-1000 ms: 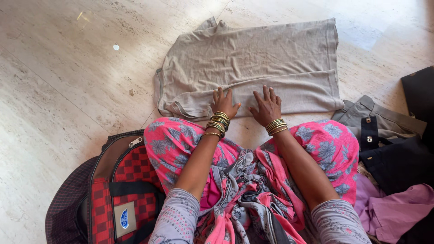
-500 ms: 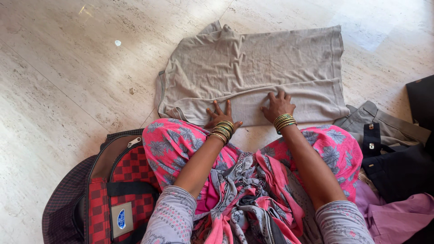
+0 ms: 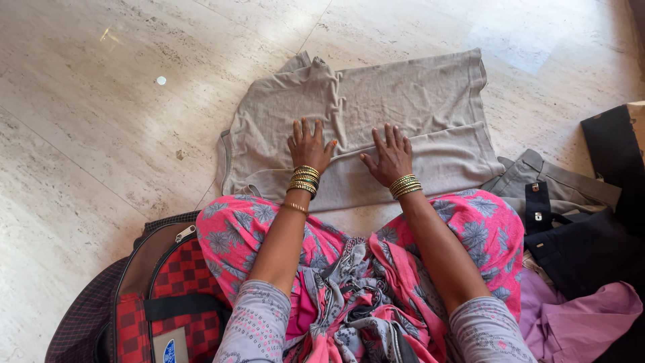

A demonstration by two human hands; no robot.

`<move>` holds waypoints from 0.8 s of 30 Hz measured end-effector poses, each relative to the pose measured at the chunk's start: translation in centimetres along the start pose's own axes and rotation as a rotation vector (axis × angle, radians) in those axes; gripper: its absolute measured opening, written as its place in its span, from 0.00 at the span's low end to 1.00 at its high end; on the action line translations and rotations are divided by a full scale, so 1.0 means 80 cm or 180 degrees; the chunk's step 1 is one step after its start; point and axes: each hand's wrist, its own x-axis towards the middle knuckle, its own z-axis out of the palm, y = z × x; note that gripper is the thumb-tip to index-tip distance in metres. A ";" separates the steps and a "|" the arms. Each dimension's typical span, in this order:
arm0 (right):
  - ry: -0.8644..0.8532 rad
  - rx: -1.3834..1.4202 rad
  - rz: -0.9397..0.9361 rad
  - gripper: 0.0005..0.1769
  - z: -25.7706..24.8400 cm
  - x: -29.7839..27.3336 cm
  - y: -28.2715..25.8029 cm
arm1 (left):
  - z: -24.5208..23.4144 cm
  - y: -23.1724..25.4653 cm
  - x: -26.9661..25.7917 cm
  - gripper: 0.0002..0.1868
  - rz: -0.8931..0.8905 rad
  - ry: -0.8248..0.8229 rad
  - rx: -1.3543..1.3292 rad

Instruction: The person sits on the floor and folds a white shirt, smoothing it out before placing it into a red and black checkered bag. They then pick up a beige shirt, fold it neatly, and place it into the same bag.

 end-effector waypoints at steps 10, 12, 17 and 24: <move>-0.0478 -0.0191 0.0891 0.50 0.001 0.068 0.097 | -0.001 -0.092 0.058 0.64 -0.2008 -0.1585 -0.0119; -0.0484 -0.0213 0.1117 0.51 -0.015 0.078 0.114 | -0.005 -0.099 0.068 0.65 -0.2218 -0.1658 -0.0219; -0.0124 -0.0343 0.1147 0.47 -0.008 0.090 0.135 | 0.018 -0.124 0.084 0.41 -0.1998 -0.1326 -0.0073; 0.0051 -0.0173 0.0379 0.36 -0.020 0.102 0.115 | 0.023 -0.117 0.106 0.51 -0.0808 -0.0213 0.0328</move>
